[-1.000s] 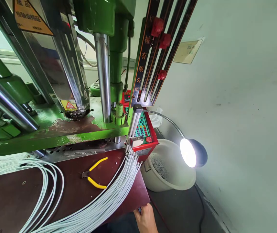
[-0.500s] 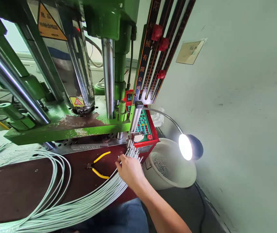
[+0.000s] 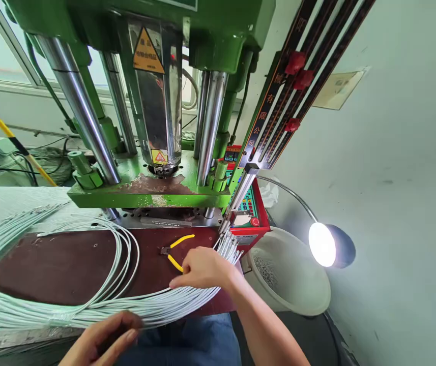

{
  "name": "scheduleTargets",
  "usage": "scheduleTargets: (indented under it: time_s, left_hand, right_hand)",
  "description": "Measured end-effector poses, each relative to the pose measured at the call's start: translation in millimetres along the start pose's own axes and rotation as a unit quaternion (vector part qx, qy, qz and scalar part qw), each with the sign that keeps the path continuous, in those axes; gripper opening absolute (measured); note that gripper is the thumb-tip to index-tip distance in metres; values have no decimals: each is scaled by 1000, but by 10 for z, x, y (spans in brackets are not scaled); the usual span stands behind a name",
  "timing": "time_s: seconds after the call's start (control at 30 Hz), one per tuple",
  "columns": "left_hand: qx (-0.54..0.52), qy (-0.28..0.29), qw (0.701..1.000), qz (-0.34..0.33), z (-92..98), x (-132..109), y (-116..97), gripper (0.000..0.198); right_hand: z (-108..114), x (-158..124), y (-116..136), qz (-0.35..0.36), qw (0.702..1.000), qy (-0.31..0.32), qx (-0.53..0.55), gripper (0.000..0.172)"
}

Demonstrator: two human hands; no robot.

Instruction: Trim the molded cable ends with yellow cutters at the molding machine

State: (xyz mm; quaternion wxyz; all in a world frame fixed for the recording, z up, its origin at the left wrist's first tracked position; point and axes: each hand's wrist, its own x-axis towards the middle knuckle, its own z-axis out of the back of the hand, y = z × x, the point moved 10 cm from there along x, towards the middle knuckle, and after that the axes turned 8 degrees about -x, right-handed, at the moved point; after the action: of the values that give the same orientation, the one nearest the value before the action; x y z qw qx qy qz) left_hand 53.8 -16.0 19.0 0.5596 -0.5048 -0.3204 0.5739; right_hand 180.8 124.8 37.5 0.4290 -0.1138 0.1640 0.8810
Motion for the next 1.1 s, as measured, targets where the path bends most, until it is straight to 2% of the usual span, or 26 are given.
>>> scheduleTargets:
  time_s: [0.07, 0.17, 0.23, 0.3, 0.4, 0.47, 0.53, 0.6, 0.67, 0.77, 0.87, 0.93, 1.0, 1.07, 1.1]
  left_hand:
    - [72, -47, 994, -71, 87, 129, -161, 34]
    - [202, -111, 960, -156, 106, 298, -288, 32]
    - [276, -108, 940, -170, 26, 409, -254, 31]
    - [326, -82, 929, -155, -57, 506, -181, 28]
    - [346, -42, 932, -102, -92, 600, -113, 22]
    - [318, -2, 946, -57, -100, 645, -86, 18]
    - [279, 43, 959, -28, -124, 685, -78, 17]
    - [253, 75, 964, -16, -142, 727, -80, 20]
    - [243, 95, 965, -11, -151, 766, -75, 25]
    - [225, 115, 968, -2, -151, 807, -62, 27]
    - [199, 129, 971, 16, -125, 836, -65, 27]
    - [175, 145, 973, 33, -107, 851, -72, 30]
    - [145, 170, 973, 51, -100, 860, -82, 35]
    - [114, 195, 972, 62, -91, 867, -101, 39]
    - [100, 203, 972, 66, -81, 871, -110, 39]
  right_hand:
    - [29, 75, 177, -9, 998, -47, -31, 33]
    - [-13, 234, 311, -44, 995, -76, -42, 25]
    - [-13, 257, 332, -48, 995, -82, -38, 19]
    - [76, 159, 309, -44, 994, -92, -28, 17]
    - [476, -142, 305, -6, 988, -150, 26, 19]
    - [944, -360, 348, 48, 964, -245, 86, 18]
    - [1373, -460, 377, 83, 938, -324, 85, 19]
    - [1652, -348, 336, 62, 931, -358, 17, 24]
    - [1779, -79, 220, 10, 935, -349, -57, 28]
    - [1793, 331, 11, -49, 943, -307, -119, 28]
    - [1727, 496, -125, -74, 949, -282, -124, 25]
    - [1689, 415, -129, -69, 945, -304, -99, 24]
    - [1594, 240, -65, -32, 941, -335, -38, 24]
    - [1354, 78, 26, 29, 944, -324, 53, 26]
    - [1161, 30, 80, 60, 951, -288, 97, 27]
